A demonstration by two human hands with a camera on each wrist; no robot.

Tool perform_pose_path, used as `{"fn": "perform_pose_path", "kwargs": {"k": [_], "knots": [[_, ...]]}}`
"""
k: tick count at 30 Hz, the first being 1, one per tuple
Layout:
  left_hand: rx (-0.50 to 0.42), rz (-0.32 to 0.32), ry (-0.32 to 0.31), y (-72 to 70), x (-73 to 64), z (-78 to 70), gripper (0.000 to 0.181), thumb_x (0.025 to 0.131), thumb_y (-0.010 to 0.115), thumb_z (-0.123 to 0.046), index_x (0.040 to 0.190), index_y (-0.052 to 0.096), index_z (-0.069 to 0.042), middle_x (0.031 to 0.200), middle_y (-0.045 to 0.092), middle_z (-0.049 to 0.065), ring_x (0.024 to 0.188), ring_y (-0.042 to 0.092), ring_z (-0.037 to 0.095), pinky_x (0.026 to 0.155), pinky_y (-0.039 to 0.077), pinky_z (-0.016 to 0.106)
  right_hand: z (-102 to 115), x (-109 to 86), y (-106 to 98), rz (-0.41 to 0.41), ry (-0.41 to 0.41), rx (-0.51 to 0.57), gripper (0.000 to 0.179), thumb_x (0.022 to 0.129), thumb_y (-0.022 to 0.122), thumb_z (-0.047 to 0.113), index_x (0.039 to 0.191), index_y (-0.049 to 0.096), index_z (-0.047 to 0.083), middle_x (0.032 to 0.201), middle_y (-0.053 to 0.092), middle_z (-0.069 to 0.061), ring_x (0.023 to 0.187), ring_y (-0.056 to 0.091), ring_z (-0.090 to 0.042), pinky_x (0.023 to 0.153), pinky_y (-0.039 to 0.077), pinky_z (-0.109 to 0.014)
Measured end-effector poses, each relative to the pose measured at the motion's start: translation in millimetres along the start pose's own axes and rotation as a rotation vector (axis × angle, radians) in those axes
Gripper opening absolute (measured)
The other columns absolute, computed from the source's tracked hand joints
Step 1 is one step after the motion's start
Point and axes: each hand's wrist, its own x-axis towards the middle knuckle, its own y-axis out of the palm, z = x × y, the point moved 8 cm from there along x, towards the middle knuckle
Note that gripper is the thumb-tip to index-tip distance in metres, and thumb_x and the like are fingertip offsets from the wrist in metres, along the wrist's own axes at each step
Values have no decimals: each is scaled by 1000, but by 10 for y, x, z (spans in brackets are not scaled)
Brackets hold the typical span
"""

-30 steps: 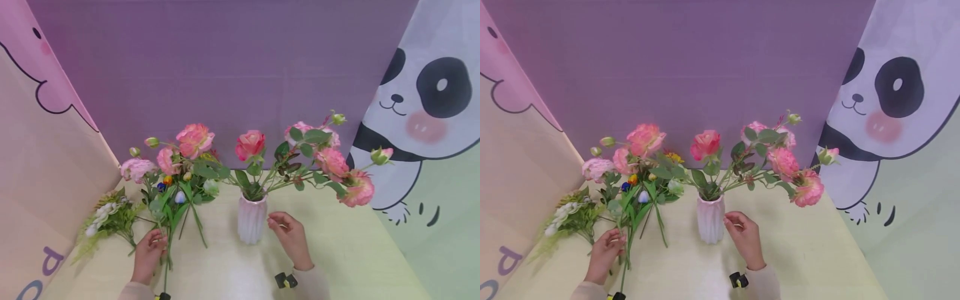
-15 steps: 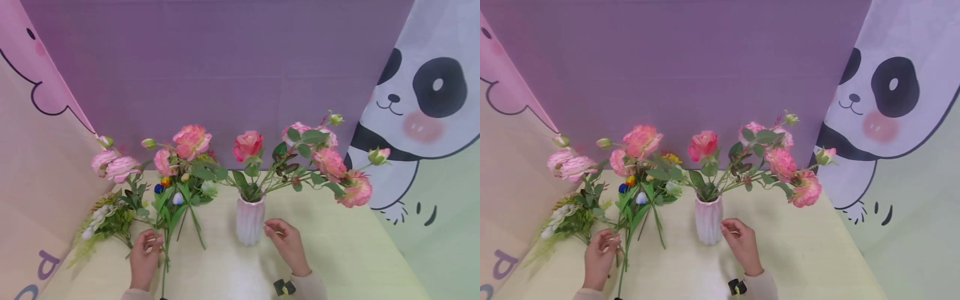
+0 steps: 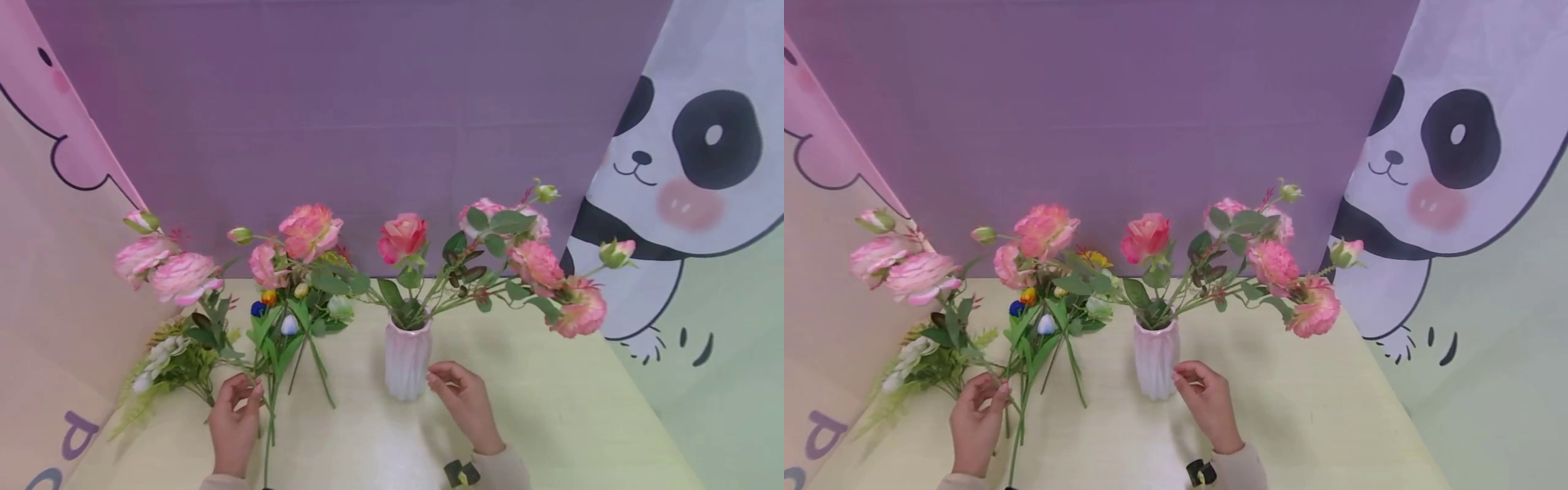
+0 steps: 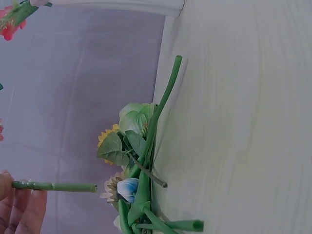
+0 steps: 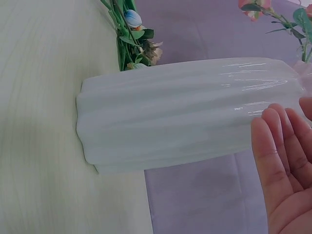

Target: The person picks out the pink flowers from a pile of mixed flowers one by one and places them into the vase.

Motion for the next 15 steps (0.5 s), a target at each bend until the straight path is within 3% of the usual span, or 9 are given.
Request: {"fn": "perform_pose_path", "kwargs": {"k": [6,11,15], "knots": [[-51,-34,135,15,-28,-117,20,79,65,15,96,57,8,83,59,-17,71,57,-8,57,51,11,-23,-9,23,-6,27,-14,8,81,65,-9,90,65,-9,81,67,-15,71,62,-6,63,57,-24],[-100,-10,222,60,-65,-179,21,76,65,20,93,58,9,84,62,-12,72,58,-7,58,50,9,-14,-28,35,5,19,-13,8,81,64,-10,89,65,-9,80,67,-16,71,62,-8,63,57,-24],[-74,11,271,109,-120,-225,22,74,67,20,91,59,8,85,61,-17,73,57,-8,58,48,8,-10,-43,55,26,18,1,8,81,64,-9,90,65,-9,80,66,-16,71,62,-8,64,56,-23]]}}
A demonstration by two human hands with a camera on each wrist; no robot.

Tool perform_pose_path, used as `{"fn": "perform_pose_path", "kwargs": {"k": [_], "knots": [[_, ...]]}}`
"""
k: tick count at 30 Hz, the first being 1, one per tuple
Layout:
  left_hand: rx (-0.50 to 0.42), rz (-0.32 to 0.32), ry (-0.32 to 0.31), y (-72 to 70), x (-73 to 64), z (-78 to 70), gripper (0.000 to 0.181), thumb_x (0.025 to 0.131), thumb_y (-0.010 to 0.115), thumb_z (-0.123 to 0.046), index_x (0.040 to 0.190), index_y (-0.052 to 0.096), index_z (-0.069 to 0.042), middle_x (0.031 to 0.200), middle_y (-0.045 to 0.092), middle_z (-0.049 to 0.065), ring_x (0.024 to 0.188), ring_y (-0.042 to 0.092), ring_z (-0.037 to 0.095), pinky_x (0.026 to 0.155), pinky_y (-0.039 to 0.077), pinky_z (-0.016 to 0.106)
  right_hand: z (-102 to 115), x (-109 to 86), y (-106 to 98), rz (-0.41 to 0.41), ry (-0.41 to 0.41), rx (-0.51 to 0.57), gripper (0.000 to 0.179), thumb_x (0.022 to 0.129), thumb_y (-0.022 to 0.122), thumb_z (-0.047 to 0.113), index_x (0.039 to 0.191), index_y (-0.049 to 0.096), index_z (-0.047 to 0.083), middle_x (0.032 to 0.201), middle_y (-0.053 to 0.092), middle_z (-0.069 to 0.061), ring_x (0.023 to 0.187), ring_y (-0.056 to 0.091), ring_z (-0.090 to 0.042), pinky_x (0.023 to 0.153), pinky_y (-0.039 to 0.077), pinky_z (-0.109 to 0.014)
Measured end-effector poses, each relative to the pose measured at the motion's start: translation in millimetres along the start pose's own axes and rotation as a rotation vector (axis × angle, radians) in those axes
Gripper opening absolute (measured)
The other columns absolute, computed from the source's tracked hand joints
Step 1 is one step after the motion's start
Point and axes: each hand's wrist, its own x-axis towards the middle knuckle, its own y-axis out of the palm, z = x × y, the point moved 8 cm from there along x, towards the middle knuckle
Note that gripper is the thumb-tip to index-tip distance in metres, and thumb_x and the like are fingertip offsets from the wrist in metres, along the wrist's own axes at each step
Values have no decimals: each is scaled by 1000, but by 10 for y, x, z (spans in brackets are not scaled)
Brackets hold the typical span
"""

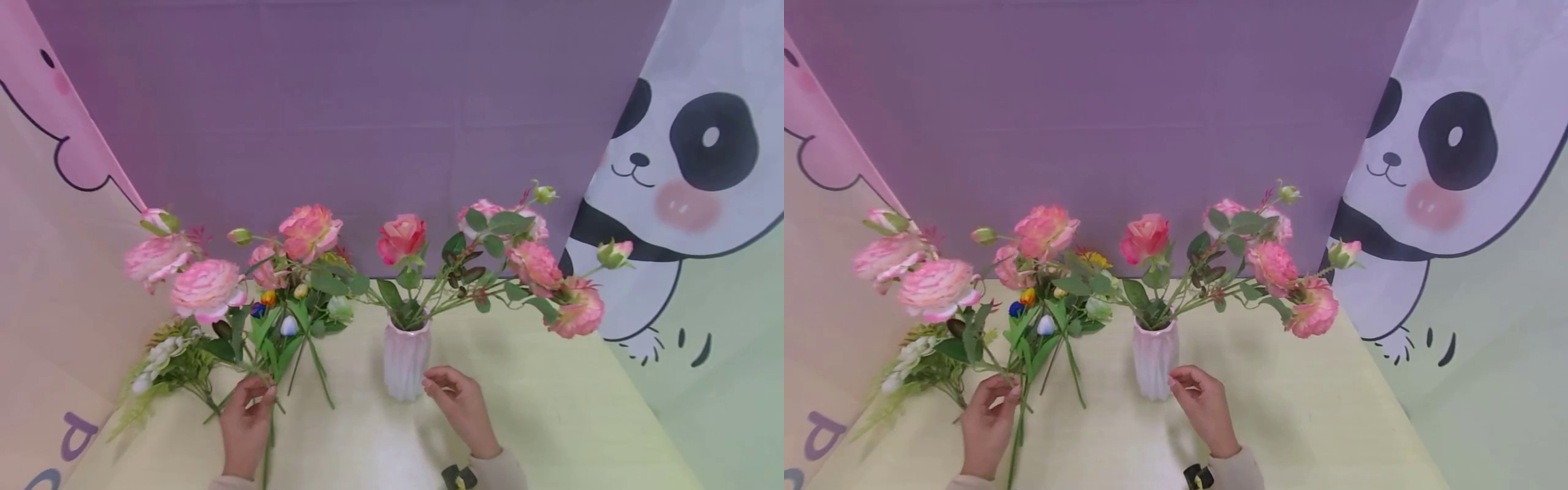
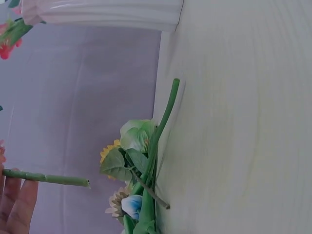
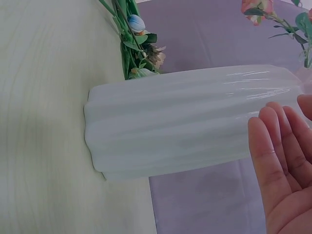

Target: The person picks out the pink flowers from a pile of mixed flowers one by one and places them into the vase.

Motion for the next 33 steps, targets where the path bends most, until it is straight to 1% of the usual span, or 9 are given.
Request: {"fn": "perform_pose_path", "kwargs": {"k": [3,5,8,13,17,22,26,29,33], "knots": [[41,14,43,35,-39,-57,23,73,68,19,89,61,5,83,63,-14,73,56,-10,58,48,8,-45,-4,17,4,10,10,8,82,64,-9,90,65,-10,80,66,-17,71,63,-9,64,56,-22],[59,26,74,63,-62,-88,23,72,69,19,87,61,3,80,65,-7,73,55,-11,58,48,8,-127,2,22,-1,25,11,8,82,65,-9,90,65,-9,81,66,-17,71,63,-9,64,56,-22],[39,49,118,111,-88,-149,24,70,69,21,84,61,3,78,66,3,74,56,-10,58,49,9,-272,13,23,-13,52,8,9,81,65,-8,90,66,-6,82,67,-15,72,63,-9,65,56,-22],[40,84,199,184,-124,-260,28,67,69,23,82,60,2,78,64,1,77,55,-11,59,50,9,-414,16,27,-11,80,10,10,81,67,-6,91,67,-2,83,67,-11,72,62,-8,66,56,-22],[48,114,253,238,-150,-326,28,68,70,21,85,61,1,79,63,8,80,55,-10,59,51,10,-409,3,45,-6,87,-2,10,81,66,-7,91,66,-4,83,67,-13,73,62,-8,66,56,-23],[58,142,304,308,-190,-362,29,68,70,21,87,61,0,80,63,11,80,56,-6,60,51,10,-281,-16,69,14,38,5,10,82,66,-7,91,66,-7,83,67,-15,72,62,-8,65,56,-23],[53,147,350,359,-248,-364,38,60,71,27,85,61,1,77,62,10,76,59,0,59,52,11,-296,-31,127,71,-9,15,11,83,66,-2,94,65,-7,85,67,-18,75,62,-8,66,56,-24],[50,167,374,416,-286,-398,41,56,70,29,84,60,1,75,61,9,72,60,4,59,52,11,-294,-41,186,124,-46,14,13,86,66,2,96,65,-6,88,67,-18,78,63,-10,67,56,-24],[34,208,369,529,-339,-459,41,59,70,28,85,61,-2,77,61,7,70,61,7,60,52,11,-232,-56,242,154,-120,24,14,87,65,4,97,64,-6,88,67,-19,77,65,-13,68,57,-25]]}}
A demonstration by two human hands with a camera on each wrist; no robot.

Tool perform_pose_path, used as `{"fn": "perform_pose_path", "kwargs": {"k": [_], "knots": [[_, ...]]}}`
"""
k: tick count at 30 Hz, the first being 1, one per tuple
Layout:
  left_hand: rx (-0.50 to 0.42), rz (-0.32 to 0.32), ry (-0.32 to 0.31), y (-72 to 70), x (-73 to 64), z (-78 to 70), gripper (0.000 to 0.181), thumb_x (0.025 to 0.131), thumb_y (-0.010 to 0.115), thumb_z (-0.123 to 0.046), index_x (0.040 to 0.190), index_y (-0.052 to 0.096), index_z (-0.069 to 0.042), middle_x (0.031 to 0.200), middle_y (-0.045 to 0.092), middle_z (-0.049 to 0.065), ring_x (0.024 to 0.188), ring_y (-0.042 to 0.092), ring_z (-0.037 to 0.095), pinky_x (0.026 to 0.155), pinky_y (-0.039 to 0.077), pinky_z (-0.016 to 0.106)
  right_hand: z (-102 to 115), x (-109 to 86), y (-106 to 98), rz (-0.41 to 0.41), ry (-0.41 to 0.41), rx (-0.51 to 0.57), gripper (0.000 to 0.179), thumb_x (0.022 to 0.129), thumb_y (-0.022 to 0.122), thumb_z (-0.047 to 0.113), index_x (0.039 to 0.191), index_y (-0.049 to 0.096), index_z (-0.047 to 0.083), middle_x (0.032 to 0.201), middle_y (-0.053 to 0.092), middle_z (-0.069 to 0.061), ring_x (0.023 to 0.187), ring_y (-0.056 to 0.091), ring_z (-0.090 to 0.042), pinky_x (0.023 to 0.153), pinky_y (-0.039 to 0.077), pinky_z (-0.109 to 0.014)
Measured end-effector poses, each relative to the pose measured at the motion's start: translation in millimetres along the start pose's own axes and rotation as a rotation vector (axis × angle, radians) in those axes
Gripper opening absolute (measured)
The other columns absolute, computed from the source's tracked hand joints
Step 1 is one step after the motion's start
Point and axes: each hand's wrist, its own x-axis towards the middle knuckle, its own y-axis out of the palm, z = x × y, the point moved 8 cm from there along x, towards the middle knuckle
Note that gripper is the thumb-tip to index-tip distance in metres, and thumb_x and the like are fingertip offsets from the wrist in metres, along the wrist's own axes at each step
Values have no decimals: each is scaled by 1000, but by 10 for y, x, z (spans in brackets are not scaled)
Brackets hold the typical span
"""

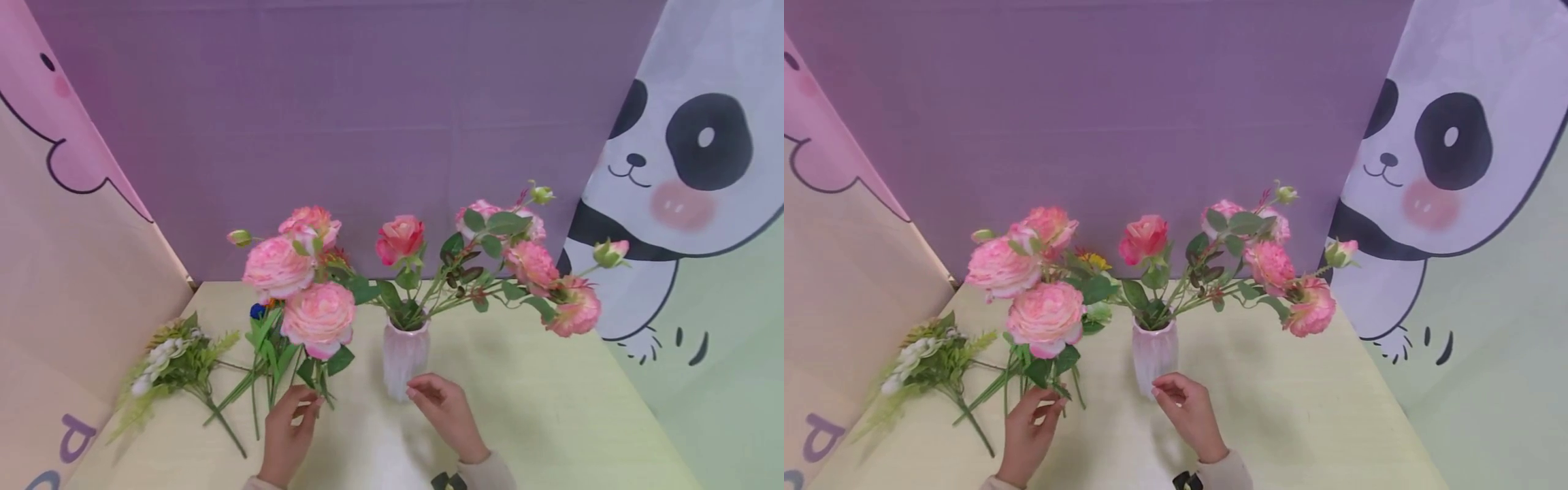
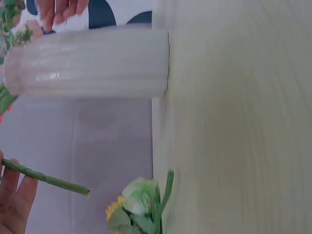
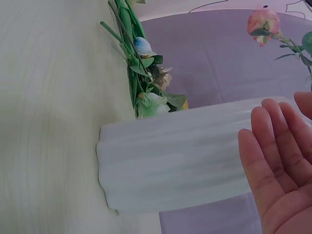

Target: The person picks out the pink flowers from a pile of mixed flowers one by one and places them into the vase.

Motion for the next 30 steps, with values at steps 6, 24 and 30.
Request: {"fn": "perform_pose_path", "kwargs": {"k": [6,24,30], "knots": [[-35,42,-40,176,-33,-97,37,66,72,20,89,63,-7,83,64,3,73,63,10,61,52,12,38,-15,114,30,-44,22,16,87,64,3,98,63,-9,90,67,-23,81,66,-14,74,57,-27],[-166,123,-108,521,-11,-446,34,67,70,21,89,65,-4,84,67,8,71,65,16,57,55,18,254,-36,257,93,-188,192,21,84,61,-10,105,59,-11,103,64,-25,97,63,-11,84,55,-33],[-204,122,-26,604,75,-641,36,64,70,22,91,66,-1,84,68,10,70,65,19,59,54,15,330,-70,247,41,-328,188,26,78,60,-21,101,59,-9,103,65,-9,98,61,-8,81,56,-30]]}}
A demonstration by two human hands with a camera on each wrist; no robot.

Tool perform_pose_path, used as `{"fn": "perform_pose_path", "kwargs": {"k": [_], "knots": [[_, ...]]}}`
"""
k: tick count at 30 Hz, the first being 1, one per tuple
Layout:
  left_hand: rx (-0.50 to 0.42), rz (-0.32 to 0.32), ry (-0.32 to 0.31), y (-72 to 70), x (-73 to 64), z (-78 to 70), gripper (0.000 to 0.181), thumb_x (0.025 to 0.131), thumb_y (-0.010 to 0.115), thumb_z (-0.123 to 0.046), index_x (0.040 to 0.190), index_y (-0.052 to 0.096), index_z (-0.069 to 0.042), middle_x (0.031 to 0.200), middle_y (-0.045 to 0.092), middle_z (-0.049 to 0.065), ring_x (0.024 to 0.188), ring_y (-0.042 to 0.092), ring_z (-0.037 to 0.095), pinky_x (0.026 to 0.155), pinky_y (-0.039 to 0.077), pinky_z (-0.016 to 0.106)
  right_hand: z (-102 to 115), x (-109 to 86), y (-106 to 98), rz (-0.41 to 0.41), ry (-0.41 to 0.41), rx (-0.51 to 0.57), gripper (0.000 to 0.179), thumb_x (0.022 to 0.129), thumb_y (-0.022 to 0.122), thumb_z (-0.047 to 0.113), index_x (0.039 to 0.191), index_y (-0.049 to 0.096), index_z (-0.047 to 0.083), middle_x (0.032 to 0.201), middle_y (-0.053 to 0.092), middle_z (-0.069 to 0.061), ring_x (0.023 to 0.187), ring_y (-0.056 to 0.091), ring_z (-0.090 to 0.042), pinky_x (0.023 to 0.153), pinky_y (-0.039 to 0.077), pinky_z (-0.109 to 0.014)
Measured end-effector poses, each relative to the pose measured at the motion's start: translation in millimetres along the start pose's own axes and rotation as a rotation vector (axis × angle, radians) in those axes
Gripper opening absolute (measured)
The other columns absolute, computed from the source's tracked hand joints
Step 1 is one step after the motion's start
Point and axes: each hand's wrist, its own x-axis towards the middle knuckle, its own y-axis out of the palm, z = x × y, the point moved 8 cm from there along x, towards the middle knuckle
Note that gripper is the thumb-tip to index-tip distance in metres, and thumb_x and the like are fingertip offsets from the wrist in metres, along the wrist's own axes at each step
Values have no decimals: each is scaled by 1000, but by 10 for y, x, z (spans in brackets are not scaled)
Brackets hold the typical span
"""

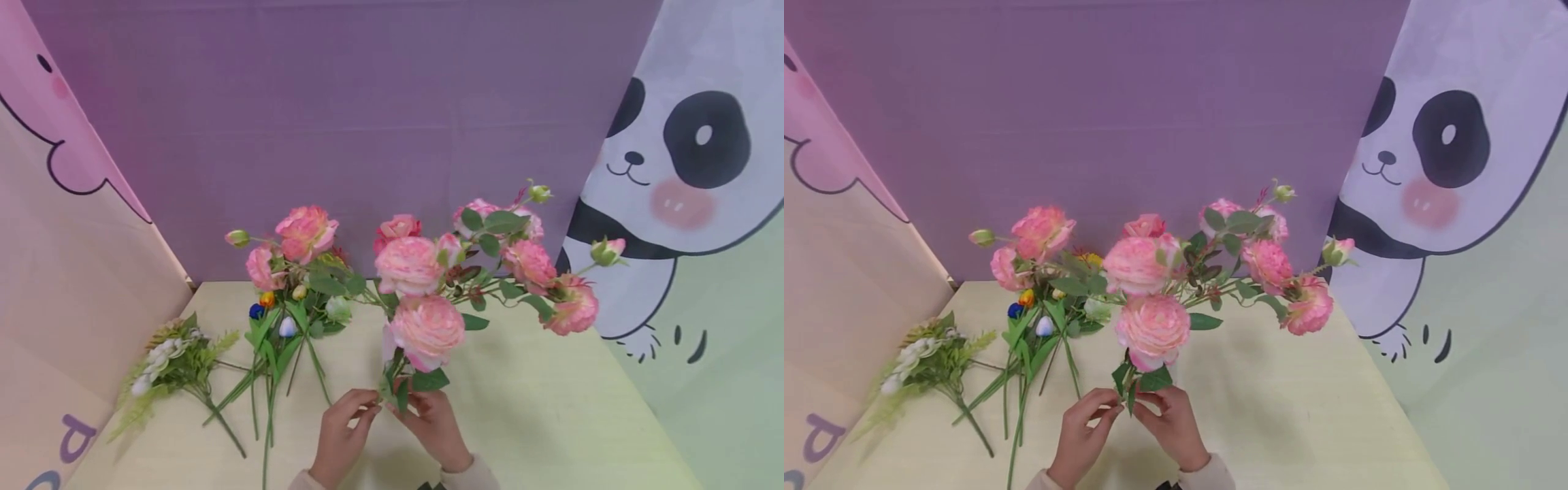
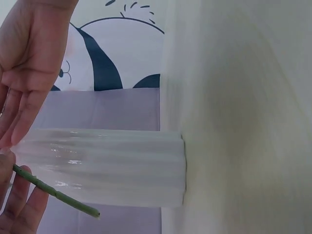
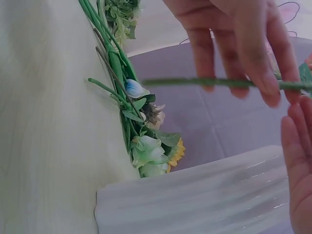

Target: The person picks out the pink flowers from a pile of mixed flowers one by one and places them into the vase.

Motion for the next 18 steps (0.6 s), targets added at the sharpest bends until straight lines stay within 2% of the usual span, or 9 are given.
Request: {"fn": "perform_pose_path", "kwargs": {"k": [2,4,8,13,18], "knots": [[-14,2,-36,58,-8,64,37,66,71,19,95,66,-4,86,69,8,71,66,17,59,54,16,4,-5,-23,-39,0,-19,25,77,61,-21,97,60,-7,100,65,-5,96,61,-6,79,56,-27],[-43,2,-98,112,-23,155,36,69,72,15,97,66,-7,87,69,5,72,65,15,59,55,19,-1,-5,-53,-81,20,-35,23,78,62,-19,96,61,-6,97,65,-3,92,61,-5,76,56,-24],[-98,-10,-188,175,-22,232,31,74,73,8,96,64,-12,88,69,0,75,64,10,59,56,23,17,17,-91,-117,15,-54,20,78,63,-18,95,62,-7,92,68,-11,90,63,-7,75,56,-27],[-108,-28,-200,217,30,207,25,76,73,4,94,65,-11,89,70,2,76,64,8,60,57,24,8,59,-134,-173,39,-106,21,76,63,-19,94,62,-8,88,67,-19,87,64,-7,73,56,-26],[-127,-57,-191,272,86,202,21,78,72,1,95,66,-9,91,70,4,77,65,9,62,57,25,10,118,-187,-246,94,-141,17,77,65,-15,91,63,-6,84,67,-18,79,62,-3,65,55,-24]]}}
